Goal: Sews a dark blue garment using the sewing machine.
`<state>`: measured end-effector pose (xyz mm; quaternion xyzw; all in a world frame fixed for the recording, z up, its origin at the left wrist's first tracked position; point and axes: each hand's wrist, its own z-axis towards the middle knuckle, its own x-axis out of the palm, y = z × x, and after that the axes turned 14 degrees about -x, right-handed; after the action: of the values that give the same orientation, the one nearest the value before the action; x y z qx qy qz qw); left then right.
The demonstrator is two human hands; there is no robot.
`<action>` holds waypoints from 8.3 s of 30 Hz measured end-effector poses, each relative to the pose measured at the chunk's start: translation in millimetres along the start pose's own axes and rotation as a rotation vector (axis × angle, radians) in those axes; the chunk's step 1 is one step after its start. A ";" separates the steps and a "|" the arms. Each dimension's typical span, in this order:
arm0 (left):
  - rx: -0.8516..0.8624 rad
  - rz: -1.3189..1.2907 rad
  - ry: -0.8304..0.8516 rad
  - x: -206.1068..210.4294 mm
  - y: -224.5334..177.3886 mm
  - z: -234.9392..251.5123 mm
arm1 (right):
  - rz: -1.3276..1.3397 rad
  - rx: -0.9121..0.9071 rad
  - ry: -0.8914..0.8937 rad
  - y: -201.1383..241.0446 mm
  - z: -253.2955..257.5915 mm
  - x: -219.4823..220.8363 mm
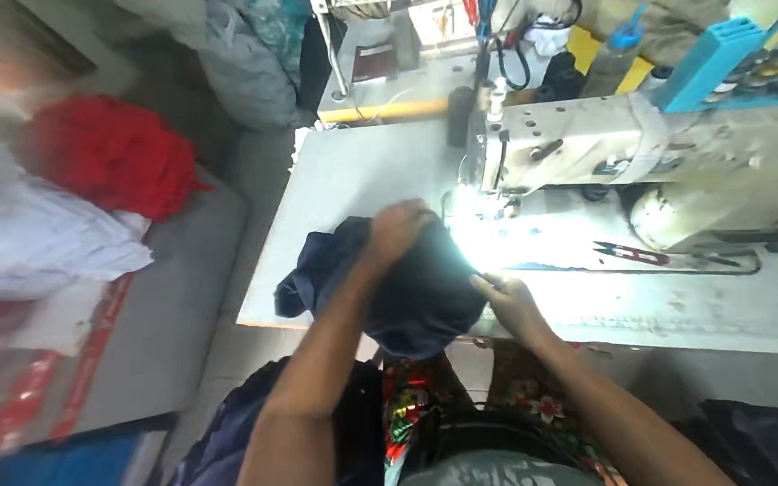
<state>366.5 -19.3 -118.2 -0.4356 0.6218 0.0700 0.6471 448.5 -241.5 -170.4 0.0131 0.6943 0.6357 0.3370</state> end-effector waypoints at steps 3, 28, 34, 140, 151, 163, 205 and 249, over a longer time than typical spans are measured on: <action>-0.077 0.062 0.183 51.4 -24.2 21.3 | -0.306 0.130 0.074 -20.2 -10.7 -18.9; -0.010 -0.080 0.084 6.3 -3.9 19.7 | -0.403 -0.285 -0.103 -7.3 -4.4 14.3; -0.115 0.015 0.206 87.0 -17.8 56.8 | -0.684 -0.096 0.068 -33.9 -24.7 -2.4; 0.288 0.080 -0.085 113.7 6.4 52.7 | -0.990 -0.435 -0.213 -69.5 34.1 22.7; 0.299 0.075 -0.090 114.0 7.3 54.3 | -0.996 -0.442 -0.215 -71.1 33.5 22.4; 0.341 0.120 -0.102 115.9 11.3 54.1 | -1.005 -0.461 -0.218 -72.8 33.7 23.1; 0.327 -0.119 -0.208 113.5 -2.8 11.4 | -0.709 -0.610 -0.031 -71.0 26.6 -0.6; 0.443 -0.018 -0.143 132.5 15.6 -7.4 | -0.787 -0.673 -0.113 -84.7 1.0 -9.7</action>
<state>379.9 -74.4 -239.2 -0.2820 0.5706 -0.0432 0.7701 491.2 -261.1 -241.5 -0.3236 0.3846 0.6473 0.5731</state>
